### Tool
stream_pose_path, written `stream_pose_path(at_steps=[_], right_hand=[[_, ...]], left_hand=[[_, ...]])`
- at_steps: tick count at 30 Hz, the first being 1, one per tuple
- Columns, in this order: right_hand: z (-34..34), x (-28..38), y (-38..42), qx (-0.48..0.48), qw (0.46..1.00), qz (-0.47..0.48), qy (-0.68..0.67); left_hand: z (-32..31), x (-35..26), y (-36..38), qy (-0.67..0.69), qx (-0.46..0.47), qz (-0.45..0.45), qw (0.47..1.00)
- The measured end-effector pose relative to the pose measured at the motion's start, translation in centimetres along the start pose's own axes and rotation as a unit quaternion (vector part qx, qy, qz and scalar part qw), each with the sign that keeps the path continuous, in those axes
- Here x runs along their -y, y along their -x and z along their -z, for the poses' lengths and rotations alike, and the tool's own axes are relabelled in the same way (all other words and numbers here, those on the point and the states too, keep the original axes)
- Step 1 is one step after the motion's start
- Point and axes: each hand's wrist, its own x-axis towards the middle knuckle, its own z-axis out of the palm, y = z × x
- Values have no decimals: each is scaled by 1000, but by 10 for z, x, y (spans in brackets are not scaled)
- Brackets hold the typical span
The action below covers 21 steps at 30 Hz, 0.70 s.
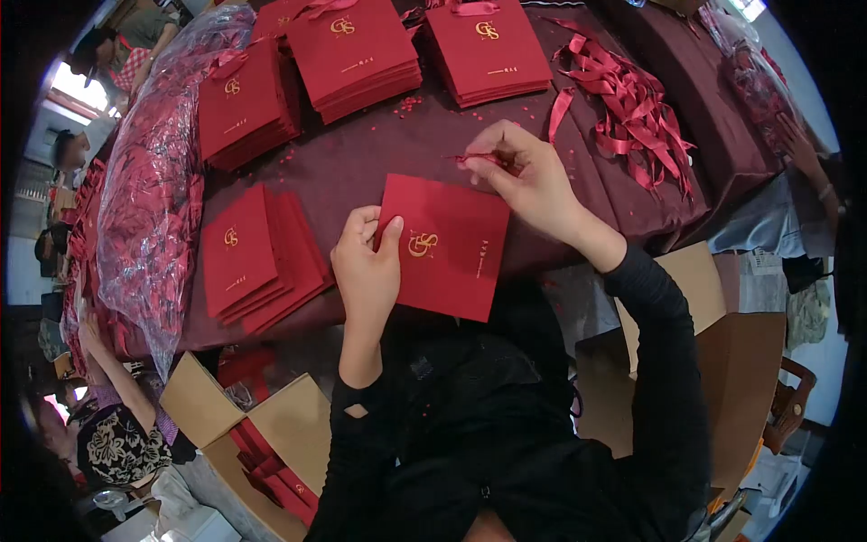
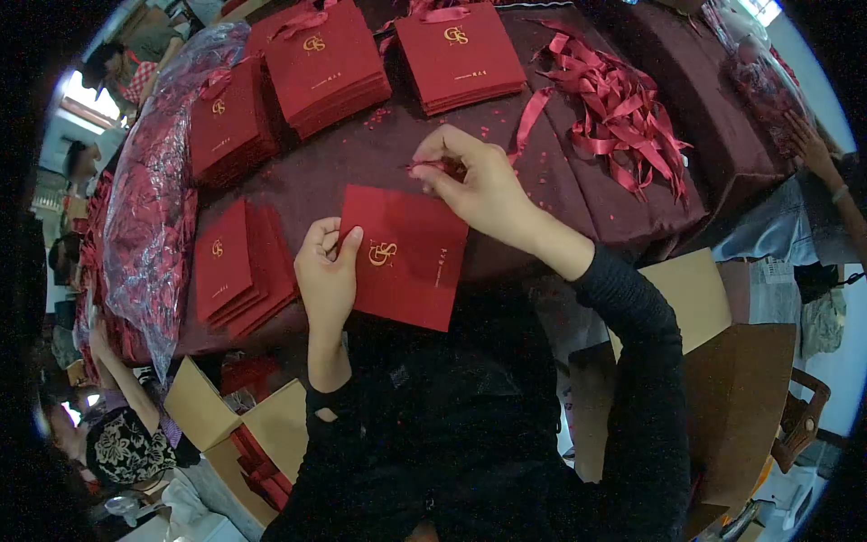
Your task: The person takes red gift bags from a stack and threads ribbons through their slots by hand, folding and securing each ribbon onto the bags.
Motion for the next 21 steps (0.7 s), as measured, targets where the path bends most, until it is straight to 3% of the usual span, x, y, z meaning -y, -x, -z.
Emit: stream_pose_path(at_steps=[1,4,9,12,14,17,21], right_hand=[[-11,7,3,-28,992,-20,-120],[-25,14,8,92,996,-9,-15],[-39,-7,11,114,993,-34,-27],[-44,-4,12,97,994,-20,33],[-49,-9,13,58,986,109,115],[-48,-6,16,112,975,98,165],[-51,-9,13,83,973,131,169]], left_hand=[[-1,-1,1,13,6,18,1000],[-4,-7,3,29,13,7,999],[-6,-4,6,33,3,-19,999],[-7,-1,6,46,1,-19,999],[-7,0,6,54,1,-22,998],[-7,0,6,18,7,-17,1000],[-10,4,7,49,-13,-28,998]])
